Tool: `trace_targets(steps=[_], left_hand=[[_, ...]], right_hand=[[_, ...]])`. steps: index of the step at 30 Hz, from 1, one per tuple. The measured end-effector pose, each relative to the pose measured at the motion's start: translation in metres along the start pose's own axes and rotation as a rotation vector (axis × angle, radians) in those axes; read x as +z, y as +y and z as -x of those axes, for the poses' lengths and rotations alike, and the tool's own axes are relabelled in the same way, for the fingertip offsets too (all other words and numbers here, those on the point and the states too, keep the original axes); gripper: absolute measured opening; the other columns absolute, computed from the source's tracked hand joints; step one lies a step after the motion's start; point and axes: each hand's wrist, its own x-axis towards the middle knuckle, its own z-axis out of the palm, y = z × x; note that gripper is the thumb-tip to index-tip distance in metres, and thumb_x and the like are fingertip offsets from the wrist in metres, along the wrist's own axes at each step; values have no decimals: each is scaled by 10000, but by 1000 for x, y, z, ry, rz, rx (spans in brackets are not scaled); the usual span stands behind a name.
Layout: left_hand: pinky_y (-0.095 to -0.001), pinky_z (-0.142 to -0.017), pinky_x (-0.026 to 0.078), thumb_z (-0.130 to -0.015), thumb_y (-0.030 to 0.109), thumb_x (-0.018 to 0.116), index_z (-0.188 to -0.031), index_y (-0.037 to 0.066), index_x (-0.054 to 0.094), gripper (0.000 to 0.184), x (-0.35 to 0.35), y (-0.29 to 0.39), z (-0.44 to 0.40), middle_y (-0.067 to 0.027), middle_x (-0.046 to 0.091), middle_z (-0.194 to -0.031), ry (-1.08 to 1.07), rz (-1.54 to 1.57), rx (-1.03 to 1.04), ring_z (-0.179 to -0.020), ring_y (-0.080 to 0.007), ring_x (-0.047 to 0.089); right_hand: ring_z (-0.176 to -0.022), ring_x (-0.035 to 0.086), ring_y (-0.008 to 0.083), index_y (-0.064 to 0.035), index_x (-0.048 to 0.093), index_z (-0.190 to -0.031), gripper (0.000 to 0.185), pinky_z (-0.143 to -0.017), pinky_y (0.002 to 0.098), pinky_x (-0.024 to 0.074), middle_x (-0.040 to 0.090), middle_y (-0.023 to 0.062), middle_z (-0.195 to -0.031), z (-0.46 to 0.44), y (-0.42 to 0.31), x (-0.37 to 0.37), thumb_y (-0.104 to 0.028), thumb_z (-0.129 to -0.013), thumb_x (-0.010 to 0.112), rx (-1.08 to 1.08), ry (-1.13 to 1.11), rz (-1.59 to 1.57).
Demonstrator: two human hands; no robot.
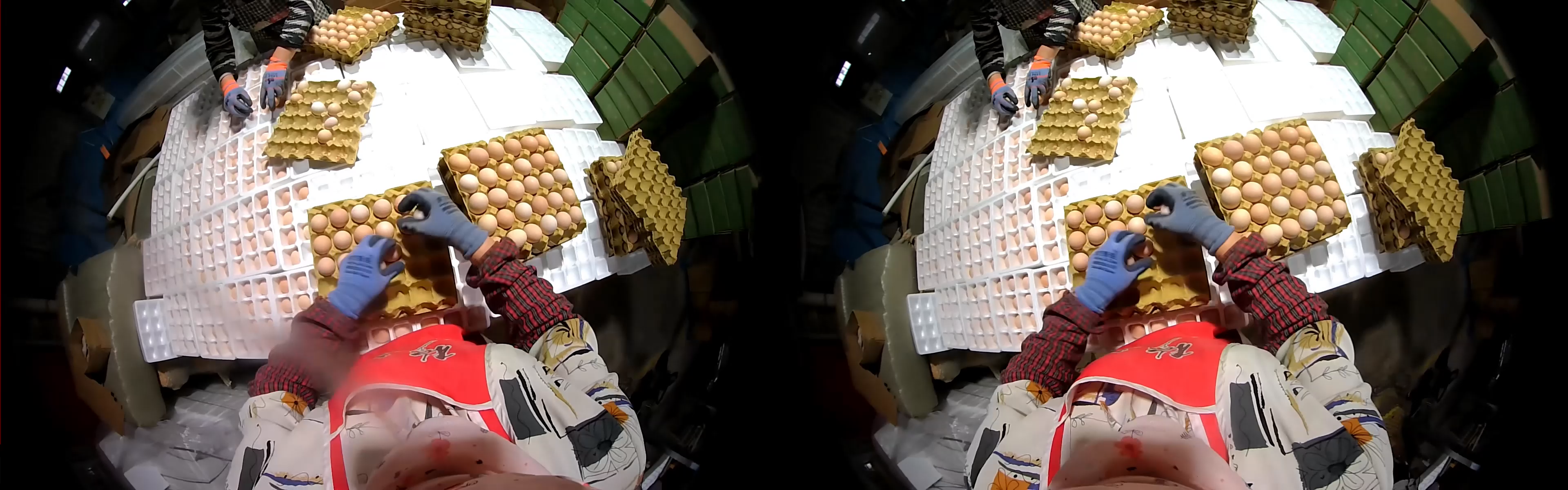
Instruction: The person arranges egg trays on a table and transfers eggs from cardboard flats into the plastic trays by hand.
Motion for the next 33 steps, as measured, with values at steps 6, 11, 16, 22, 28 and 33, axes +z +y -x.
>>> trace_targets(steps=[6, 11, 16, 22, 28, 33], left_hand=[[-391, -691, 499, -784, 193, 713, -1251, 102, 551, 503, 3, 3, -9, -80, 582, -1006, -7, -445, 148, -855, -278, 605], [-318, -917, 512, -894, 165, 690, -1367, 32, 527, 519, -68, -17, -18, -88, 610, -1259, -96, 1251, -235, -1081, -150, 601], [-410, -798, 523, -783, 321, 740, -1155, 127, 670, 425, -45, -22, -88, -96, 559, -1134, -64, -119, 84, -1012, -297, 564], [-423, -710, 523, -790, 423, 684, -1084, 187, 700, 377, -27, 0, -118, -84, 527, -1154, -323, -694, -267, -996, -319, 525], [-403, -855, 509, -809, 430, 688, -1086, 152, 687, 392, -70, -70, -91, -82, 592, -1150, -17, 113, 0, -985, -298, 625], [-373, -782, 537, -768, 347, 759, -1077, 134, 667, 387, -91, -184, -99, -92, 615, -1044, 86, 5, -219, -921, -283, 647]], right_hand=[[-900, 667, 288, -138, 676, -1000, 215, -750, 386, 544, 629, 104, -1013, 10, -2, 23, -222, -802, 676, -110, -25, 565], [-970, 614, 117, -29, 637, -1244, 411, -820, 251, 527, 659, 31, -1079, 17, -23, -25, -161, -865, 728, 261, 328, -942], [-990, 615, 225, -72, 678, -1146, 325, -761, 353, 554, 581, 88, -1196, -28, 1, -25, -109, -824, 687, 7, 39, 367], [-966, 590, 309, -119, 708, -963, 199, -688, 399, 572, 521, 128, -1231, -41, -10, 11, -161, -770, 693, 154, -111, 1268], [-925, 605, 312, -95, 696, -988, 387, -822, 398, 507, 589, 142, -1032, -48, -16, -36, -382, -734, 749, 260, -8, 396], [-958, 636, 352, -78, 709, -992, 487, -856, 439, 506, 666, 176, -999, -119, -3, 15, -504, -762, 665, 284, -19, 407]])
